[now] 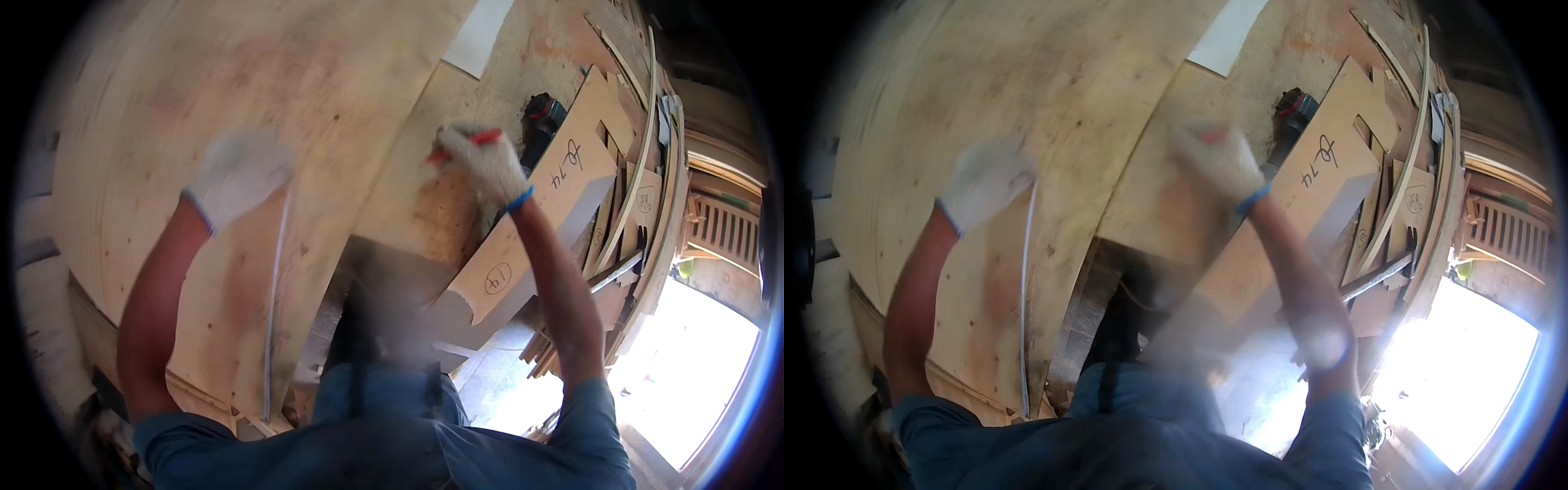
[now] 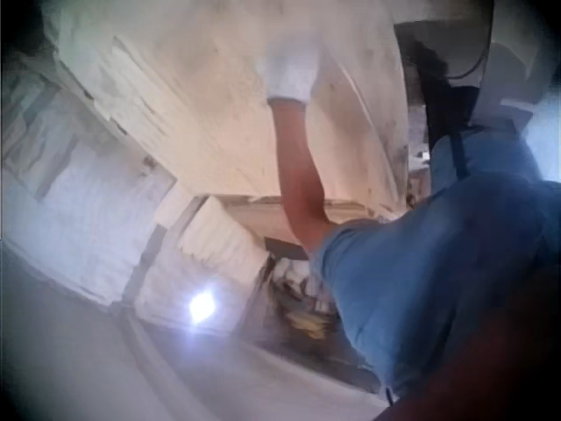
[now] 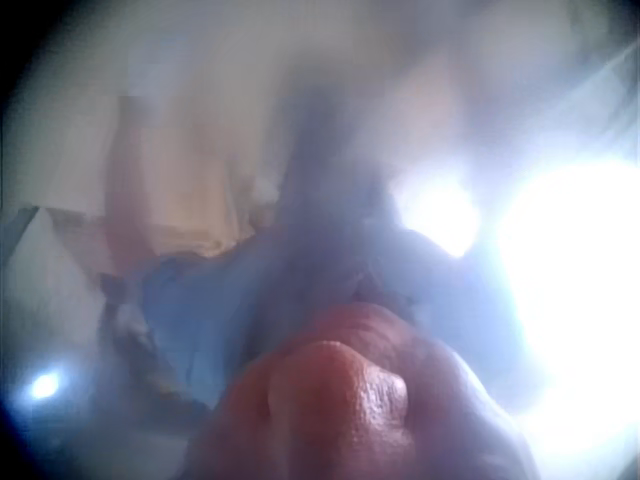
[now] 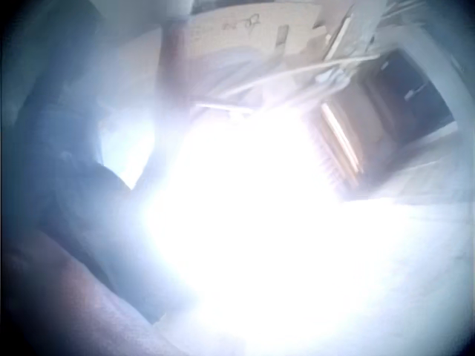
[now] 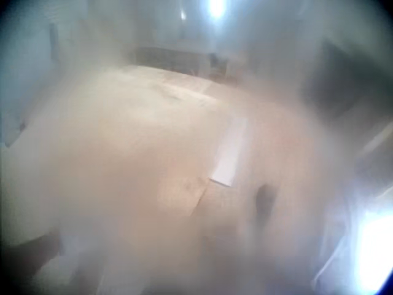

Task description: The person measures and marks a large plywood sheet with a tape measure and pencil, then uses a hammer to drive nails into the wood and a nail gun to fasten a thin wooden strip across the sheet. The person repeatedly repositions the strip and continues nailing it in place.

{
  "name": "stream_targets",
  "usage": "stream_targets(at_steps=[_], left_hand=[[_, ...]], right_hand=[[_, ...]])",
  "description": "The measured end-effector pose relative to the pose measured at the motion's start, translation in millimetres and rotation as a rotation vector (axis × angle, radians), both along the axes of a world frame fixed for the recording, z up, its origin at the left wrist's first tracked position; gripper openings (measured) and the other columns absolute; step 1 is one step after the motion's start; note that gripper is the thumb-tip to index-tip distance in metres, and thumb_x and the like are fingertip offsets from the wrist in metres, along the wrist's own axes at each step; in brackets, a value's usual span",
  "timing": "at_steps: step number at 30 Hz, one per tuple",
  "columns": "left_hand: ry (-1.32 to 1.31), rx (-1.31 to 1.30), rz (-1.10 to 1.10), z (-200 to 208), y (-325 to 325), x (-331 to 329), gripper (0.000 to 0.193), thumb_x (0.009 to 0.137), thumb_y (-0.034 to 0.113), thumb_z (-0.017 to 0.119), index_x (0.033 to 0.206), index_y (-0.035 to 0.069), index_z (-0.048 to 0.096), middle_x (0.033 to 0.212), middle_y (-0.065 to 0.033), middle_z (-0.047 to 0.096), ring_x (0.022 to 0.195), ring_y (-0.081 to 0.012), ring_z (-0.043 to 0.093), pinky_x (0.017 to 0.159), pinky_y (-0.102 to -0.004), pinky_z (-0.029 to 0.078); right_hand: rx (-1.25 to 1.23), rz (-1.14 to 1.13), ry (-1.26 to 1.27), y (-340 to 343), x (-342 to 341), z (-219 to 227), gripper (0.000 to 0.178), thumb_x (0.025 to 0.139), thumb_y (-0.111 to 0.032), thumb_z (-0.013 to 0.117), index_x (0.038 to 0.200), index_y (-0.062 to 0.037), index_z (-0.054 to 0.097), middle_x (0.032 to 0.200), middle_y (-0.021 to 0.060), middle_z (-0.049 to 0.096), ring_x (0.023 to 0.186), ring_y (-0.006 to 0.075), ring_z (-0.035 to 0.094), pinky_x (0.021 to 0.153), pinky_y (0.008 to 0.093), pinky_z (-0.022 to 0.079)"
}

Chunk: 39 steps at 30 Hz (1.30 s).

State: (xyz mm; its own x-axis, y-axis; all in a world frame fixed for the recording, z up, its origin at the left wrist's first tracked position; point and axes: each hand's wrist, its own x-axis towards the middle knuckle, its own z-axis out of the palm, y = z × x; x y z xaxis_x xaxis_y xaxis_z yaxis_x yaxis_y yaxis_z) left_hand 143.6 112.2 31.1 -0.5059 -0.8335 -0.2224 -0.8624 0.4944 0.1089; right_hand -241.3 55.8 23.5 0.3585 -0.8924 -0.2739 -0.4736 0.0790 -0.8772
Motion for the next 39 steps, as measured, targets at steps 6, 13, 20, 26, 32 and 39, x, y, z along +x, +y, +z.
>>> stream_targets(at_steps=[6, 13, 20, 26, 32, 39], left_hand=[[-0.205, 0.407, 0.362, 27.9, 262.2, 120.3, 0.039, 0.098, 0.040, 0.052, 0.096, 0.009, 0.075, 0.103, -0.0178, 0.072, 0.093, -0.0396, 0.067, 0.083, -0.0514, 0.052], [-0.407, 0.882, 0.805, 8.9, 588.9, 184.5, 0.041, 0.099, 0.040, 0.048, 0.109, 0.011, 0.076, 0.110, -0.0181, 0.075, 0.101, -0.0389, 0.072, 0.089, -0.0509, 0.055], [0.102, 1.022, 1.175, -33.6, 822.7, 148.8, 0.049, 0.102, 0.048, 0.050, 0.102, 0.006, 0.076, 0.095, -0.0144, 0.077, 0.083, -0.0274, 0.073, 0.073, -0.0441, 0.056], [0.819, 0.915, 2.044, -75.8, 880.0, 129.9, 0.032, 0.103, 0.034, 0.059, 0.107, 0.006, 0.074, 0.097, -0.0069, 0.077, 0.077, -0.0186, 0.070, 0.067, -0.0368, 0.055], [0.418, 0.680, 1.233, -156.4, 918.0, 213.8, 0.030, 0.103, 0.031, 0.057, 0.099, 0.004, 0.070, 0.097, -0.0089, 0.075, 0.082, -0.0192, 0.070, 0.072, -0.0356, 0.054], [0.903, 0.392, 1.308, -207.8, 851.0, 345.3, 0.033, 0.103, 0.033, 0.054, 0.099, 0.004, 0.068, 0.088, -0.0064, 0.067, 0.082, -0.0181, 0.064, 0.077, -0.0364, 0.051]], right_hand=[[-0.095, 0.155, -0.121, 162.2, 33.7, 2.6, 0.029, 0.103, -0.023, 0.059, 0.089, -0.0008, 0.073, 0.085, 0.0084, 0.075, 0.082, 0.0171, 0.068, 0.077, 0.0354, 0.053], [0.468, -0.052, -0.358, 315.4, 62.2, -5.9, 0.025, 0.101, -0.021, 0.059, 0.093, -0.0008, 0.070, 0.086, 0.0074, 0.071, 0.082, 0.0172, 0.068, 0.073, 0.0319, 0.054], [0.486, 0.054, -0.190, 408.1, 66.8, -20.0, 0.024, 0.101, -0.019, 0.060, 0.092, 0.0006, 0.070, 0.084, 0.0037, 0.069, 0.082, 0.0135, 0.065, 0.076, 0.0315, 0.052], [0.346, 0.138, -0.162, 424.0, 156.9, 12.9, 0.025, 0.099, -0.019, 0.060, 0.092, 0.0019, 0.073, 0.085, 0.0068, 0.076, 0.082, 0.0136, 0.070, 0.076, 0.0341, 0.053], [0.227, 0.168, -0.200, 424.3, 314.3, 14.9, 0.031, 0.105, -0.019, 0.054, 0.087, 0.0015, 0.068, 0.087, 0.0101, 0.072, 0.081, 0.0178, 0.069, 0.080, 0.0324, 0.054], [0.398, 0.261, -0.325, 474.4, 496.4, 27.3, 0.042, 0.109, -0.028, 0.047, 0.095, 0.0027, 0.070, 0.086, 0.0099, 0.074, 0.083, 0.0167, 0.069, 0.082, 0.0333, 0.053]])
